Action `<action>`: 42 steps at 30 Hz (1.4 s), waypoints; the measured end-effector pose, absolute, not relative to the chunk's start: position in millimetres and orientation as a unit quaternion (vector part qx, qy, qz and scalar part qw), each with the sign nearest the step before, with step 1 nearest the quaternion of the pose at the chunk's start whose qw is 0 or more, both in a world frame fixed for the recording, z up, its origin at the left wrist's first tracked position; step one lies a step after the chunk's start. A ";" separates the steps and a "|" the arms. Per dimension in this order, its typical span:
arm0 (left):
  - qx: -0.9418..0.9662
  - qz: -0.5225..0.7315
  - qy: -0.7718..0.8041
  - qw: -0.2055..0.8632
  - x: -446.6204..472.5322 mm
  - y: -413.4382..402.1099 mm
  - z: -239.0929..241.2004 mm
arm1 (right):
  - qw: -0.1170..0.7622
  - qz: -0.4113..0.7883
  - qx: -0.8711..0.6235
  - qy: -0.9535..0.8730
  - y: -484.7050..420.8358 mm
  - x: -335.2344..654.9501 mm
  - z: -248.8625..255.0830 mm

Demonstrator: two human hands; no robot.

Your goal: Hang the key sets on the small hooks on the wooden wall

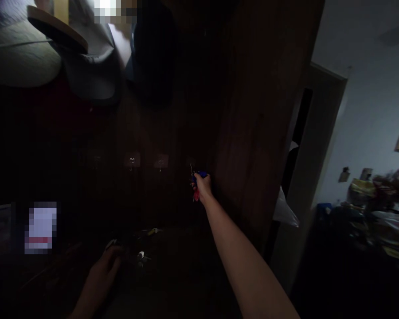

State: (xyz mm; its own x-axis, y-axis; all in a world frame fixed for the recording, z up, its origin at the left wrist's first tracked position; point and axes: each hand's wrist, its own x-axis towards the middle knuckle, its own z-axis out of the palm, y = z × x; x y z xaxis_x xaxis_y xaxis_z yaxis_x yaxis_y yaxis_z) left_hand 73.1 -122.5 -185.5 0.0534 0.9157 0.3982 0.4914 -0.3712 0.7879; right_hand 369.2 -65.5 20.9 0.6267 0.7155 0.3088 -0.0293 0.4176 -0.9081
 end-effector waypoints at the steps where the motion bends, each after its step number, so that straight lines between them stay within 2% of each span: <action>1: 0.687 0.460 0.513 0.231 73.4 -123.3 -184.5 | 0.754 0.236 -0.496 -0.361 -66.0 370.1 26.2; 10: 0.693 0.456 0.517 0.212 73.9 -123.9 -181.1 | 0.701 0.171 -0.570 -0.394 -60.1 377.6 62.5; 18: 0.692 0.441 0.529 0.217 74.8 -123.1 -181.5 | 0.740 0.161 -0.519 -0.396 -56.2 374.9 76.1; 23: 0.695 0.452 0.516 0.215 75.5 -127.0 -178.1 | 0.798 0.177 -0.427 -0.387 -72.6 373.5 47.1; 27: 0.698 0.450 0.517 0.209 74.2 -123.8 -181.3 | 0.746 0.212 -0.442 -0.451 -84.8 366.5 -3.0; 30: 0.698 0.451 0.519 0.200 73.6 -121.9 -183.1 | 0.752 0.201 -0.441 -0.446 -84.9 362.4 -23.5; 33: 0.699 0.448 0.521 0.198 73.9 -122.6 -181.8 | 0.763 0.229 -0.430 -0.424 -82.6 363.0 -24.2; 37: 0.698 0.442 0.526 0.202 74.3 -124.0 -179.4 | 0.721 0.279 -0.440 -0.457 -82.4 369.4 -21.0; 42: 0.694 0.442 0.530 0.204 74.0 -123.8 -179.4 | 0.742 0.165 -0.480 -0.438 -74.8 375.1 -20.6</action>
